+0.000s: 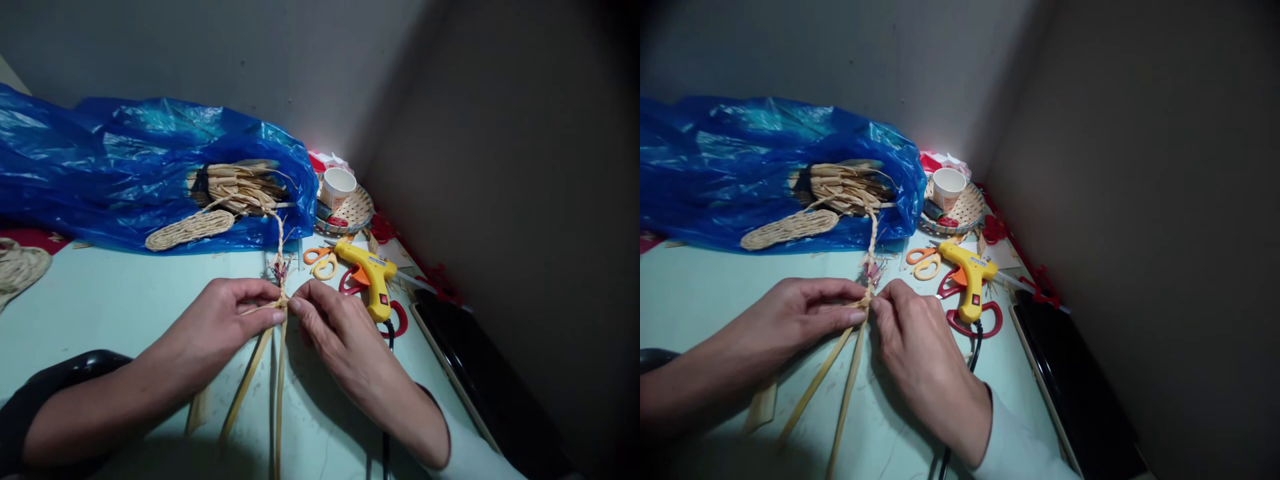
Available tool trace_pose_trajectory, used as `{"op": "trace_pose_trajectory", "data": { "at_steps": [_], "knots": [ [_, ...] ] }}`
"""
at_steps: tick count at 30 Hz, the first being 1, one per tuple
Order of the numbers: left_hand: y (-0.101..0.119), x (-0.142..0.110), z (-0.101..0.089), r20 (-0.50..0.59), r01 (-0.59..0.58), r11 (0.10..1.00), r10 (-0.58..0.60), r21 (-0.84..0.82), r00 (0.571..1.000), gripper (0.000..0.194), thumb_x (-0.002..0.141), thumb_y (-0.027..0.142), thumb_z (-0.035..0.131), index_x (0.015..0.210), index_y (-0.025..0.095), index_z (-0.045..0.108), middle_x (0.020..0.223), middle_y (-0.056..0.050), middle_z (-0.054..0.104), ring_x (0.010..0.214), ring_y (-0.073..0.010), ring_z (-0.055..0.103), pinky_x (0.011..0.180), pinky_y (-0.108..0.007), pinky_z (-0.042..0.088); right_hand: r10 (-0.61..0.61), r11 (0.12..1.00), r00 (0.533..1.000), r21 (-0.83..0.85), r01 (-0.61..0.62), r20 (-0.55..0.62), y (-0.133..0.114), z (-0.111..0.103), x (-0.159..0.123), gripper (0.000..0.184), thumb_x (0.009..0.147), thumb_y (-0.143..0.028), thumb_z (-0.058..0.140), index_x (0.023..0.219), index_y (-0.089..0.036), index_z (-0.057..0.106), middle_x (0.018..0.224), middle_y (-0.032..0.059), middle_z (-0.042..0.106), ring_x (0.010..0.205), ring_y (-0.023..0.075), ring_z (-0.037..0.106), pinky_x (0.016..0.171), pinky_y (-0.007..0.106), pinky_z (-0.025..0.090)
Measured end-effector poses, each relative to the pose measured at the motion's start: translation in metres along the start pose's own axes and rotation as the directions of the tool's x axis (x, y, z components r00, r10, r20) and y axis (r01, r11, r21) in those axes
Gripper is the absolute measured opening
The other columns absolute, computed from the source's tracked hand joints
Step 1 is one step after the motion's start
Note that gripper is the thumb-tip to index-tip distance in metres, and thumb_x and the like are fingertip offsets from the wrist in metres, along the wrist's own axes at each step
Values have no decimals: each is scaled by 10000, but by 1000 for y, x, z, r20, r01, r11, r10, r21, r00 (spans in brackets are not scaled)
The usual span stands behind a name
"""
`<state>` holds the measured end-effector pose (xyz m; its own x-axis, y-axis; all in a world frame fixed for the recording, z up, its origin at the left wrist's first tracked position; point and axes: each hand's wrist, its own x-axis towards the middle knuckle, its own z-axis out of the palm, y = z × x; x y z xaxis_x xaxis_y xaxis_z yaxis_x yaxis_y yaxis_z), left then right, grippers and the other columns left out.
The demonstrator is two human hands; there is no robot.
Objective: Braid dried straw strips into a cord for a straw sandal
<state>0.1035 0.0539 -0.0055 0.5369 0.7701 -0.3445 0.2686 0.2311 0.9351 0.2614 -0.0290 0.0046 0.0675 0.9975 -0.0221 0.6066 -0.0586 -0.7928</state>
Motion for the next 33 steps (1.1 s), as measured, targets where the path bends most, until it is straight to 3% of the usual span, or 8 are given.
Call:
{"op": "trace_pose_trajectory", "data": {
  "at_steps": [5, 12, 18, 20, 24, 26, 30, 33],
  "knots": [
    [-1, 1, -1, 12, -8, 1000, 8, 6, 1000, 260, 639, 389, 846, 733, 191, 706, 647, 55, 642, 645, -129, 547, 615, -220, 397, -5, 1000, 1000, -21, 5, 6, 1, -7, 0, 289, 1043, -296, 462, 774, -212, 526, 693, -17, 570, 654, 146, 488, 613, 275, 311],
    [-3, -1, 0, -6, 22, 1000, -22, 13, 1000, 276, 623, 379, 843, 724, 190, 669, 636, 48, 591, 571, -112, 472, 515, -198, 309, -80, 997, 969, -1, 82, -234, -4, -30, -4, 181, 1002, -267, 517, 837, -205, 556, 769, 1, 595, 682, 149, 514, 629, 279, 361],
    [-5, -3, 3, -28, -3, 1000, 3, 19, 1000, 218, 624, 323, 791, 682, 194, 625, 426, 98, 461, 436, -72, 328, 441, -193, 180, -104, 994, 931, -12, 106, -350, -8, -45, -11, 98, 994, -301, 583, 969, -225, 639, 868, 23, 672, 724, 164, 591, 669, 289, 421],
    [-6, -3, 4, -31, 1, 1000, 0, 28, 1000, 225, 644, 343, 775, 672, 198, 606, 409, 99, 462, 418, -70, 323, 437, -200, 175, -86, 988, 915, 88, 130, -394, -13, -49, -13, 86, 969, -314, 627, 982, -232, 649, 885, 36, 702, 772, 184, 630, 662, 288, 439],
    [-5, -1, 5, -33, -7, 999, 9, 42, 999, 212, 666, 354, 763, 687, 197, 622, 431, 83, 509, 441, -88, 388, 465, -210, 235, 15, 898, 974, 431, 85, -224, -25, -46, -15, 100, 946, -329, 647, 923, -233, 662, 841, 29, 707, 770, 185, 641, 656, 279, 459],
    [-5, 1, 5, -14, -28, 999, 29, 23, 999, 206, 656, 353, 770, 689, 196, 641, 472, 62, 559, 486, -112, 456, 495, -219, 292, 8, 898, 990, 437, 55, -142, -28, -38, -14, 127, 917, -304, 672, 823, -219, 674, 787, 13, 676, 747, 169, 607, 669, 273, 450],
    [-8, 4, 4, 9, -38, 998, 39, -54, 999, 211, 623, 348, 790, 657, 194, 649, 559, 40, 602, 558, -134, 536, 536, -224, 366, -7, 935, 993, 351, 49, -119, -27, -26, -10, 177, 860, -324, 740, 748, -195, 692, 729, -1, 619, 684, 143, 509, 604, 254, 383],
    [-9, 4, 4, 4, -19, 997, 19, -69, 1000, 214, 605, 340, 792, 643, 186, 647, 549, 52, 588, 466, -86, 454, 461, -193, 289, 65, 863, 997, 504, -33, -46, -25, -25, -7, 211, 825, -348, 779, 747, -180, 678, 703, -14, 593, 630, 115, 459, 567, 234, 363]
  ]
}}
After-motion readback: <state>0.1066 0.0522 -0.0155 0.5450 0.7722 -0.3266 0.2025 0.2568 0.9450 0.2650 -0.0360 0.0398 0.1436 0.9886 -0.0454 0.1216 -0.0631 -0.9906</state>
